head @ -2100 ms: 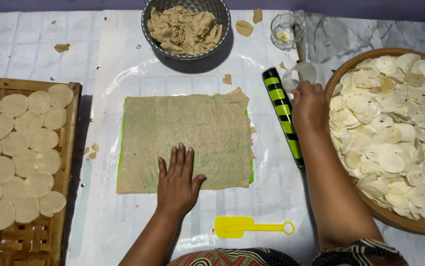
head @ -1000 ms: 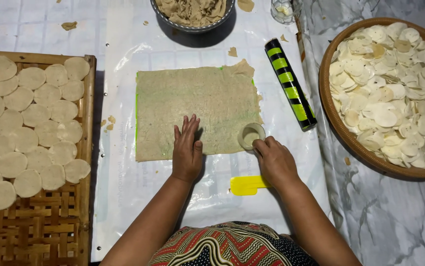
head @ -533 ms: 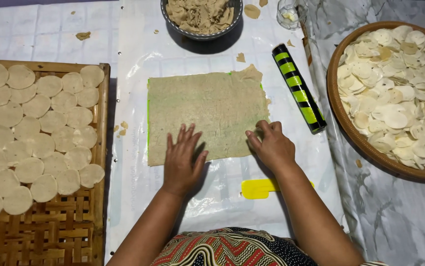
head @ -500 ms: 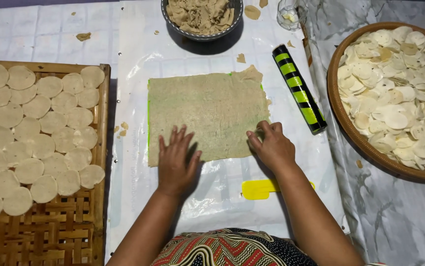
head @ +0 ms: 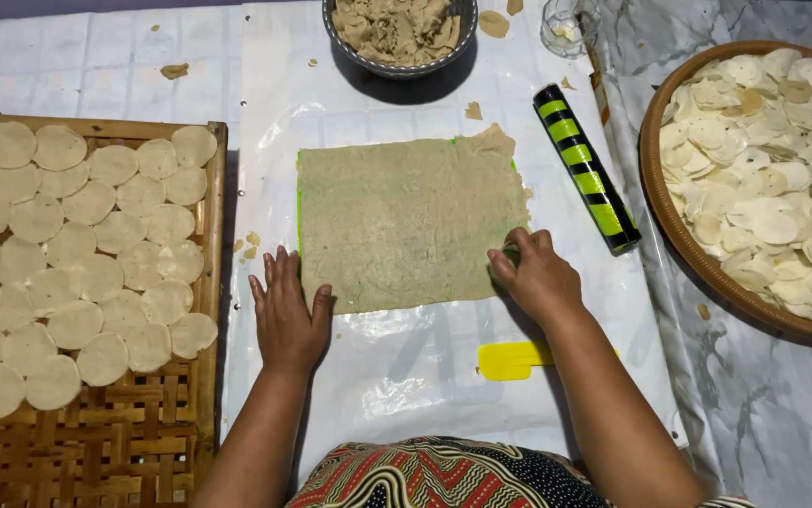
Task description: Rolling out dough and cutting it into small circles using a circular mold in a bakery setting.
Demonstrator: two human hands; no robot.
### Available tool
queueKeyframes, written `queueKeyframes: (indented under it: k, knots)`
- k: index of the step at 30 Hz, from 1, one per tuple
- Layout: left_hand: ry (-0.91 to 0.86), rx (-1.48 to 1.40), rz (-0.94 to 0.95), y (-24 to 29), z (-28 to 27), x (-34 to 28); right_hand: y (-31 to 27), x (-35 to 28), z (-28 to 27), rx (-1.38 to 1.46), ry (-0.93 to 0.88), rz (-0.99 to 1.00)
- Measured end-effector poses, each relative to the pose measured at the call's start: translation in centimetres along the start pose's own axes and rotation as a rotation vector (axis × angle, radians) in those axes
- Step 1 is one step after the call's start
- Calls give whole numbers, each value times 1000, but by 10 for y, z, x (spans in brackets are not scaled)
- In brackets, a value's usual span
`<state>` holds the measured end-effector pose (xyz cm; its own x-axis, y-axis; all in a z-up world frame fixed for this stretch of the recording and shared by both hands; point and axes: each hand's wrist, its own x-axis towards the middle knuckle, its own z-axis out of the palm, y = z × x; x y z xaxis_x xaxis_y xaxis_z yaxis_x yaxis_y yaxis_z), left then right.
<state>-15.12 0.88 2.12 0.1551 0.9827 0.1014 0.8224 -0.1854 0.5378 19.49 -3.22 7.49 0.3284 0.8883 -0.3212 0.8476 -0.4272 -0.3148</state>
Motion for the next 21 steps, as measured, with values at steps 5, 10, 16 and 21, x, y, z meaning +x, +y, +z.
queueKeyframes:
  k: [5,10,16,21]
  knots:
    - [-22,1,-11,-1,0,0,-2,-4,-3,20,-12,4]
    - [-13,-28,-9,-3,0,1,3,-18,-8,31,54,-20]
    - [7,-22,25,-4,4,1,-13,-47,9,233,176,-282]
    - [-3,-12,23,-5,5,0,-11,-37,22,181,129,-283]
